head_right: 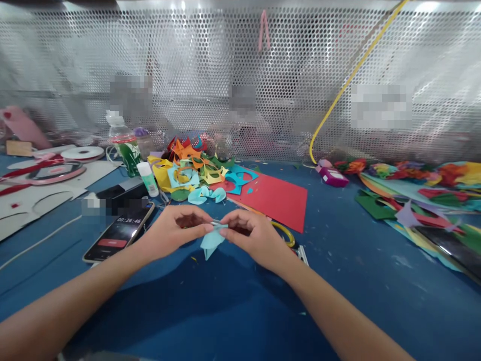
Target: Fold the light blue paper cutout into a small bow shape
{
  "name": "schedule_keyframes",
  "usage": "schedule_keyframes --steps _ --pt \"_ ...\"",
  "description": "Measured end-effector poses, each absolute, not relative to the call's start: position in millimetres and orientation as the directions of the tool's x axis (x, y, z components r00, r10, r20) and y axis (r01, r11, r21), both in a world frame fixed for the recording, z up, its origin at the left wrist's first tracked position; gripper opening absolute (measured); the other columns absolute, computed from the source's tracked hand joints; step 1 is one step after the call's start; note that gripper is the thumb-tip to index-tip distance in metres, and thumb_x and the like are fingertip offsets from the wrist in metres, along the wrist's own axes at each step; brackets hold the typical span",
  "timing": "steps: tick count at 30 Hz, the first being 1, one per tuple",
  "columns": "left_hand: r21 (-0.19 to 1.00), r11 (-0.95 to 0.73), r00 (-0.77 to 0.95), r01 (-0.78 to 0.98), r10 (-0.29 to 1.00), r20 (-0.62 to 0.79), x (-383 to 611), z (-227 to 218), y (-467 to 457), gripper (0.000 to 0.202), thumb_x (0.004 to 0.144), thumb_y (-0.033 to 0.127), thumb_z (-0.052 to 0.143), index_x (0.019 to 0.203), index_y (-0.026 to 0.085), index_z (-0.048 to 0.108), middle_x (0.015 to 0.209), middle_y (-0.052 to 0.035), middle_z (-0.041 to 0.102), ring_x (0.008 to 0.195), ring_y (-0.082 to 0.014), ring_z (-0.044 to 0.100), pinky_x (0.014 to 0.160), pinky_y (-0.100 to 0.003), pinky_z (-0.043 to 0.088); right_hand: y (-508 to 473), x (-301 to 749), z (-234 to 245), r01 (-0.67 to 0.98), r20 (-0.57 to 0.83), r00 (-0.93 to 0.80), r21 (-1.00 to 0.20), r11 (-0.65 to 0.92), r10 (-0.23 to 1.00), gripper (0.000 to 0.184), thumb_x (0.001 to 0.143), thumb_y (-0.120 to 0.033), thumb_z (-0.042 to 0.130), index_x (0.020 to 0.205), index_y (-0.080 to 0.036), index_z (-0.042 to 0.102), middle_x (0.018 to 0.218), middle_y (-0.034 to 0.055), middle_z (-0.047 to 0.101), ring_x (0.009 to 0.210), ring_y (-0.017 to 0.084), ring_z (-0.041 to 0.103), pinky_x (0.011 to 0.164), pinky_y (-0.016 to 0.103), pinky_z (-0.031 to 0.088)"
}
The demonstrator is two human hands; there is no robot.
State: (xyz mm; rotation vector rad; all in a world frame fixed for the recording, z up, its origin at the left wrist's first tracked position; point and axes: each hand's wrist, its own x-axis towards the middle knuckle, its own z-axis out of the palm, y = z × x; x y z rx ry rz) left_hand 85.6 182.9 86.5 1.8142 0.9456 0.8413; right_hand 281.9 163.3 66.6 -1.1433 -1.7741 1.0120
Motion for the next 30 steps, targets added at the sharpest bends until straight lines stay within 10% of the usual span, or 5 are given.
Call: schedule_keyframes --steps 9,15,30 --pt "0.868 -0.086 0.62 0.49 0.734 -0.277 93 64 170 0.017 0.069 0.025 0.058 0.076 0.013 0.068 0.057 -0.0007 0.059 0.049 -0.0108 0.054 0.044 -0.02 0.042 155 285 63 0.529 -0.181 -0.546 -0.831 0.169 0.818 0.004 0.075 -0.022 0.058 0.074 -0.019 0.06 0.059 -0.0014 0.061 0.054 0.011 0.056 0.051 0.021 0.045" --pt "0.682 -0.438 0.663 0.585 0.743 -0.09 99 54 160 0.014 0.069 0.019 0.055 0.07 0.017 0.069 0.057 -0.0002 0.063 0.053 -0.0117 0.055 0.048 -0.019 0.036 148 286 52 0.585 -0.12 -0.565 -0.756 0.294 0.816 0.01 0.072 -0.013 0.058 0.072 -0.02 0.066 0.068 0.0 0.06 0.06 0.012 0.054 0.055 0.022 0.041" --pt "0.568 -0.656 0.803 0.497 0.596 -0.016 98 56 166 0.017 0.075 0.014 0.054 0.077 0.02 0.07 0.071 -0.0008 0.063 0.066 -0.0136 0.058 0.061 -0.021 0.041 137 299 37 0.522 0.194 -0.729 -0.462 0.717 0.657 0.021 0.089 -0.023 0.046 0.089 -0.021 0.067 0.085 0.0032 0.062 0.072 0.013 0.059 0.068 0.024 0.046"
